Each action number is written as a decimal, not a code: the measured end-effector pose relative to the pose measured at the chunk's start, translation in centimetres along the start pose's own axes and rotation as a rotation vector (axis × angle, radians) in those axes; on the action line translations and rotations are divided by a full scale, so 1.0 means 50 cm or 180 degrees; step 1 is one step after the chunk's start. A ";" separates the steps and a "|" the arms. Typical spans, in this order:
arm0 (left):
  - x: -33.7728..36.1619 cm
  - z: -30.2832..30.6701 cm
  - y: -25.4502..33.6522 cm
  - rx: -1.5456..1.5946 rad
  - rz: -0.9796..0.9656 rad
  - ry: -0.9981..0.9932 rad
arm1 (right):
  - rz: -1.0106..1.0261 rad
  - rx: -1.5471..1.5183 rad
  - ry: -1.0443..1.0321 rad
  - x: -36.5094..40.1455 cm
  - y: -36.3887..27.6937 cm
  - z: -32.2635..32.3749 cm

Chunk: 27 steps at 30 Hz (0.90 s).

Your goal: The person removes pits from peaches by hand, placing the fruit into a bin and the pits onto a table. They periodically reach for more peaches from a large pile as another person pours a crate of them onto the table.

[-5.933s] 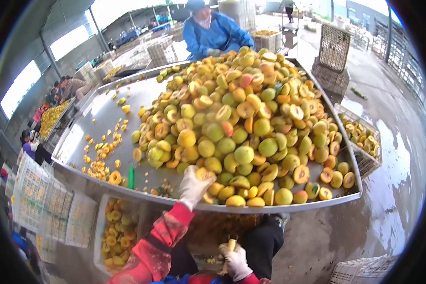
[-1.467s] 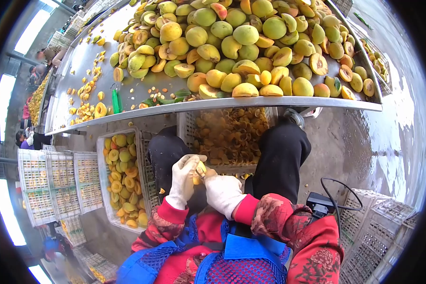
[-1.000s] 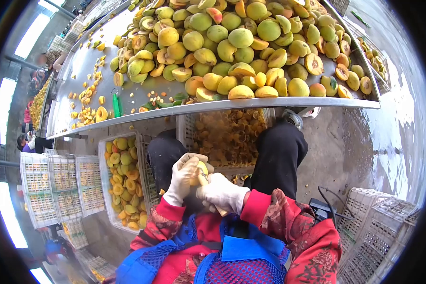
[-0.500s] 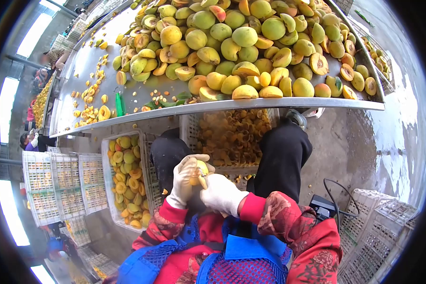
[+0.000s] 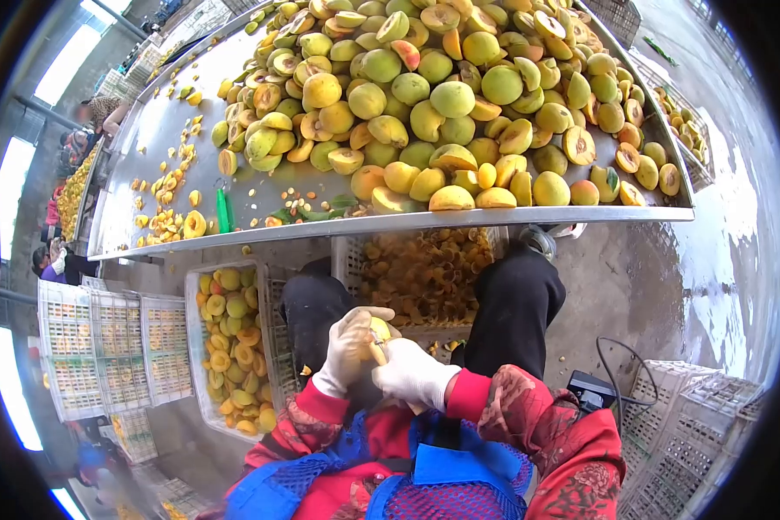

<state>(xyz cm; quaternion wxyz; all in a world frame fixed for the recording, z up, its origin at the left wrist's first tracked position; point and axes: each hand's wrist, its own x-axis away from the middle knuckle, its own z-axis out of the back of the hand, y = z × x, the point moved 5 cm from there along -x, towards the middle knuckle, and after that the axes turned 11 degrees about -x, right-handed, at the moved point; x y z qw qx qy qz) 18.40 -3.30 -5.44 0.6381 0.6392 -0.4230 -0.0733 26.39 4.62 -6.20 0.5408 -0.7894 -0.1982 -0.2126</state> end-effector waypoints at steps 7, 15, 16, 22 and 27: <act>-0.008 -0.011 0.008 0.0117 -0.0033 -0.0209 | -0.0516 -0.0949 -0.0322 0.039 -0.068 -0.003; -0.013 -0.023 0.011 -0.0113 -0.0062 -0.0462 | -0.0475 -0.1031 -0.0265 0.058 -0.072 0.003; -0.012 -0.022 0.011 -0.0001 -0.0130 -0.0408 | -0.0444 -0.1268 -0.0326 0.063 -0.082 0.000; -0.009 -0.018 -0.032 -0.0579 -0.0327 -0.0349 | -0.0188 -0.0467 0.0146 0.048 -0.040 0.002; -0.008 -0.052 0.022 -0.0025 -0.0529 -0.0417 | 0.0020 -0.1277 -0.0427 0.054 -0.027 0.009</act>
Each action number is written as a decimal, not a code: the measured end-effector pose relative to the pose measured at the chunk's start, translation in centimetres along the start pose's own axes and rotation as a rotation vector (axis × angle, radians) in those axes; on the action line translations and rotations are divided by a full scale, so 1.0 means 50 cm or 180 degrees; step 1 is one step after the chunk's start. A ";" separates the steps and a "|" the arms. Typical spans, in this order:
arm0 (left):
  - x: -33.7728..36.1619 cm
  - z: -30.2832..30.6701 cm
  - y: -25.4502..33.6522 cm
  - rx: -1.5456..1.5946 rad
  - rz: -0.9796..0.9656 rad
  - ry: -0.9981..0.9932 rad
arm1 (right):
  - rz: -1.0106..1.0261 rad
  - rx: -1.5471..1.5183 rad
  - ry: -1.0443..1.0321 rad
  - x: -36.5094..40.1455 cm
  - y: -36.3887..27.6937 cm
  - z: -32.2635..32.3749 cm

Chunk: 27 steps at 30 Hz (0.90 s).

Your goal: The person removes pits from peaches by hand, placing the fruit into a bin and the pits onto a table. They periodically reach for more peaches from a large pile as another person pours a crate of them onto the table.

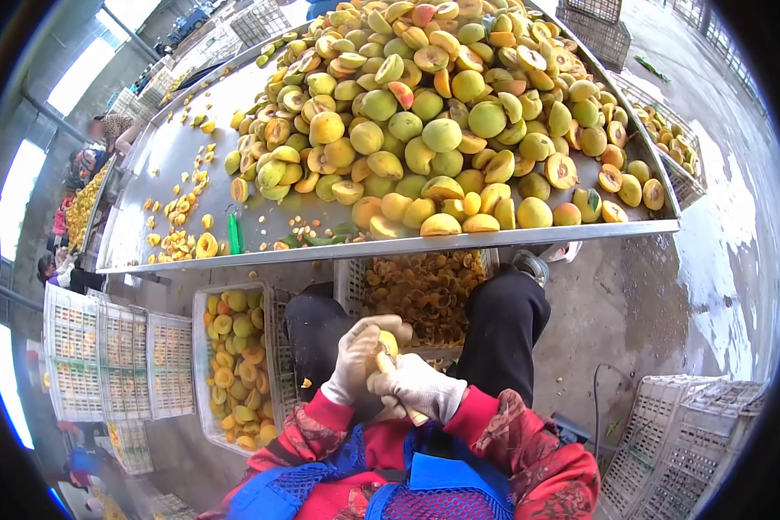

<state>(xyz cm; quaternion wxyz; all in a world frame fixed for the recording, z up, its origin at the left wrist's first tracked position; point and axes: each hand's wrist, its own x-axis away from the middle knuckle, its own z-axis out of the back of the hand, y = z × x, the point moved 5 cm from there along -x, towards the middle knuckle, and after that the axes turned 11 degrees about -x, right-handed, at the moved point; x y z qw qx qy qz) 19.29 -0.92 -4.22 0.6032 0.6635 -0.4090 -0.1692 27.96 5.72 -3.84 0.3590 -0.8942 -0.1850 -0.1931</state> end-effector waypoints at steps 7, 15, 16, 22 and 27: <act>-0.025 -0.039 0.017 0.0146 0.0140 0.0518 | 0.0498 0.0203 0.0476 0.010 -0.029 0.015; -0.061 -0.041 0.007 -0.0378 -0.0007 0.1417 | 0.0961 0.0365 0.0442 0.004 -0.057 0.031; -0.068 -0.042 0.009 -0.0360 -0.0171 0.1492 | 0.0976 0.0384 0.0429 0.009 -0.065 0.030; -0.043 -0.068 0.058 -0.0306 0.0415 -0.0119 | 0.0155 -0.0252 -0.0374 0.038 -0.050 0.040; -0.026 -0.063 0.034 -0.0103 0.0372 0.0039 | 0.0051 -0.0109 -0.0268 0.068 -0.077 0.017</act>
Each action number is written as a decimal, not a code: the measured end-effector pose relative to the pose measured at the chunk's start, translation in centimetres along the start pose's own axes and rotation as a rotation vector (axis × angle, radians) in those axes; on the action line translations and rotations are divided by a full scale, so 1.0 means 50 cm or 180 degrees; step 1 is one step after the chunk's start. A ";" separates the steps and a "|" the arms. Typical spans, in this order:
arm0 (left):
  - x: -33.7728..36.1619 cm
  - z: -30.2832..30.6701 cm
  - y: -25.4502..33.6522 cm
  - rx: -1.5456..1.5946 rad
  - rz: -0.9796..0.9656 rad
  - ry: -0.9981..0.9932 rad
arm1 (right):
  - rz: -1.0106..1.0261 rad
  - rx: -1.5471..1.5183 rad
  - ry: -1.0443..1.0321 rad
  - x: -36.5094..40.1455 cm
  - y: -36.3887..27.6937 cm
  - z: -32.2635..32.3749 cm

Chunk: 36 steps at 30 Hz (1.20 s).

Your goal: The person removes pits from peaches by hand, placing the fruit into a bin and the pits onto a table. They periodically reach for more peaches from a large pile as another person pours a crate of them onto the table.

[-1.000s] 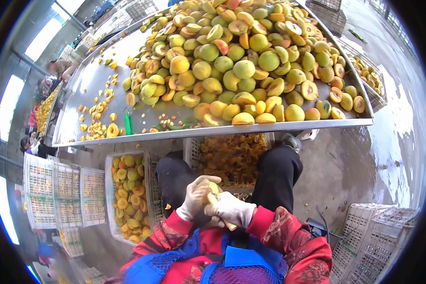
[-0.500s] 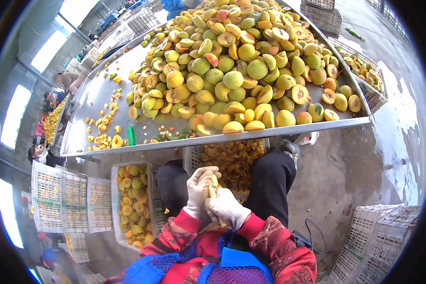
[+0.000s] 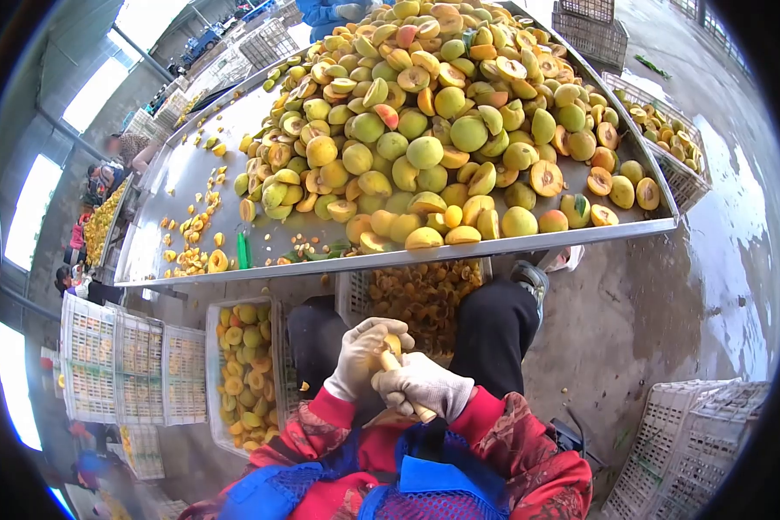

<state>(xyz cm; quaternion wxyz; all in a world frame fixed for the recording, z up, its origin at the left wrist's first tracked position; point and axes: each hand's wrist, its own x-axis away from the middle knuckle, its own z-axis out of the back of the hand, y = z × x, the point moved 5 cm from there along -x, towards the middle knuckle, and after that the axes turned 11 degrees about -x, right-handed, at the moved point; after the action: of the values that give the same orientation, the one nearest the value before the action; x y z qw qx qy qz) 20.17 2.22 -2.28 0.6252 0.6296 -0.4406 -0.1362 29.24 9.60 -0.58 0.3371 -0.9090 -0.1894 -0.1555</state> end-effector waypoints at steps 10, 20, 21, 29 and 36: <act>0.021 0.021 0.022 -0.0055 0.0108 -0.0582 | -0.0245 0.0165 -0.0122 -0.015 0.020 -0.012; -0.016 0.050 -0.003 0.0313 -0.0440 0.1043 | 0.0514 0.0793 0.0881 -0.084 0.019 -0.024; -0.020 0.051 0.001 0.0258 -0.0462 0.1244 | 0.0854 0.0807 0.1003 -0.083 0.005 -0.031; -0.018 0.045 0.011 0.0528 -0.0227 0.0349 | 0.0273 0.0443 0.0390 -0.076 -0.004 -0.020; -0.013 0.047 0.038 0.0672 -0.0431 0.0276 | -0.0549 -0.0667 0.0179 -0.042 -0.043 -0.071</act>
<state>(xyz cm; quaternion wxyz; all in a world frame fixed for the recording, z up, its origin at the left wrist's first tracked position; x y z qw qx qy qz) 17.39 1.44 -1.22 0.5634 0.7255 -0.3815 -0.1036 25.89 8.24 2.33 0.2309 -0.9149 -0.2400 -0.2283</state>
